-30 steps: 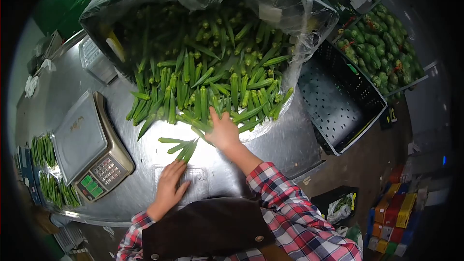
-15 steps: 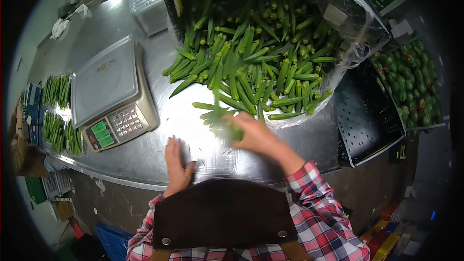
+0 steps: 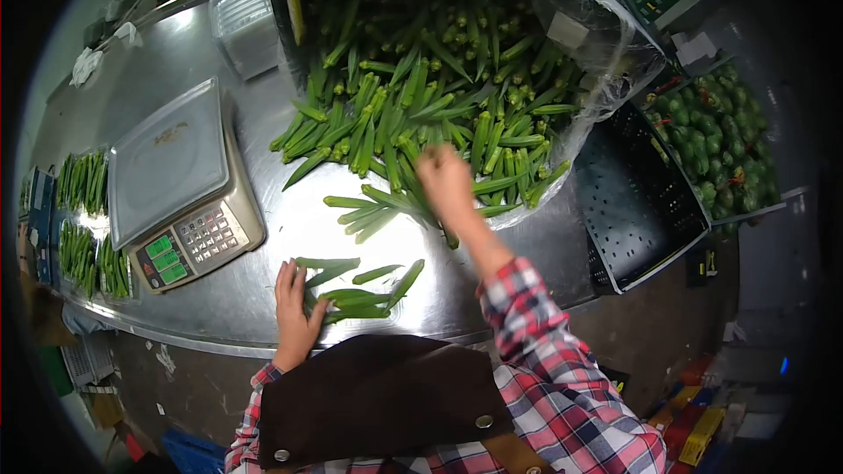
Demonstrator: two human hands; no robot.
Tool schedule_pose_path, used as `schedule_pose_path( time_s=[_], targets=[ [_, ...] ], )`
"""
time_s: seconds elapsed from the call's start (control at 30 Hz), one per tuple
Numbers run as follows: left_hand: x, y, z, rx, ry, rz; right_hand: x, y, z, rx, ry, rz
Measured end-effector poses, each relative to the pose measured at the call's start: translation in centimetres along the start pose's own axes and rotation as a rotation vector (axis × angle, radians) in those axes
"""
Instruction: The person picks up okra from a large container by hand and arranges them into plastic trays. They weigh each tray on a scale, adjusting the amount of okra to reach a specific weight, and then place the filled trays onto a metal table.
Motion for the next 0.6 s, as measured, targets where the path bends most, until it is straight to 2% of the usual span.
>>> schedule_pose_path(
  time_s=[0.03,0.1,0.2,0.23,0.33,0.37,0.4,0.47,0.57,0.6],
  targets=[
    [0.6,0.3,0.2,-0.033,-0.048,0.031,3.6,-1.8,-1.6,0.049,0.090,0.060],
    [1.4,0.8,1.0,-0.059,-0.164,0.096,6.4,-4.4,-3.0,0.120,0.214,0.084],
    [2.3,1.3,1.5,-0.097,-0.284,0.134,7.3,-6.2,-1.0,-0.068,0.358,0.007],
    [2.4,1.4,1.3,-0.101,-0.312,0.155,7.4,-6.3,-1.0,-0.022,0.360,-0.021],
    [1.7,1.4,1.0,-0.106,-0.359,0.223,7.9,-5.1,-4.2,0.229,0.107,0.022],
    [1.3,1.5,0.7,-0.123,-0.380,0.247,9.8,-4.3,-5.1,0.250,-0.025,0.112],
    [1.5,1.5,0.4,-0.146,-0.399,0.276,9.2,-2.9,-6.2,0.266,-0.335,0.280],
    [2.0,1.0,-0.6,-0.207,-0.307,0.260,10.1,-0.4,-8.3,0.279,-0.523,0.396],
    [2.1,0.3,-1.1,-0.301,-0.258,0.242,11.5,4.1,-12.1,0.315,-0.594,0.508],
    [2.1,0.2,-1.1,-0.326,-0.263,0.251,12.0,5.3,-13.8,0.321,-0.520,0.511]
  ],
)
Point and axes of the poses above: each hand's wrist, its own y-axis away from the middle knuckle, its own z-axis out of the palm, x = y × z, the point moved 7 cm from there along -y, towards the middle knuckle, and after that the axes turned 14 degrees about -z, right-handed, at the moved point
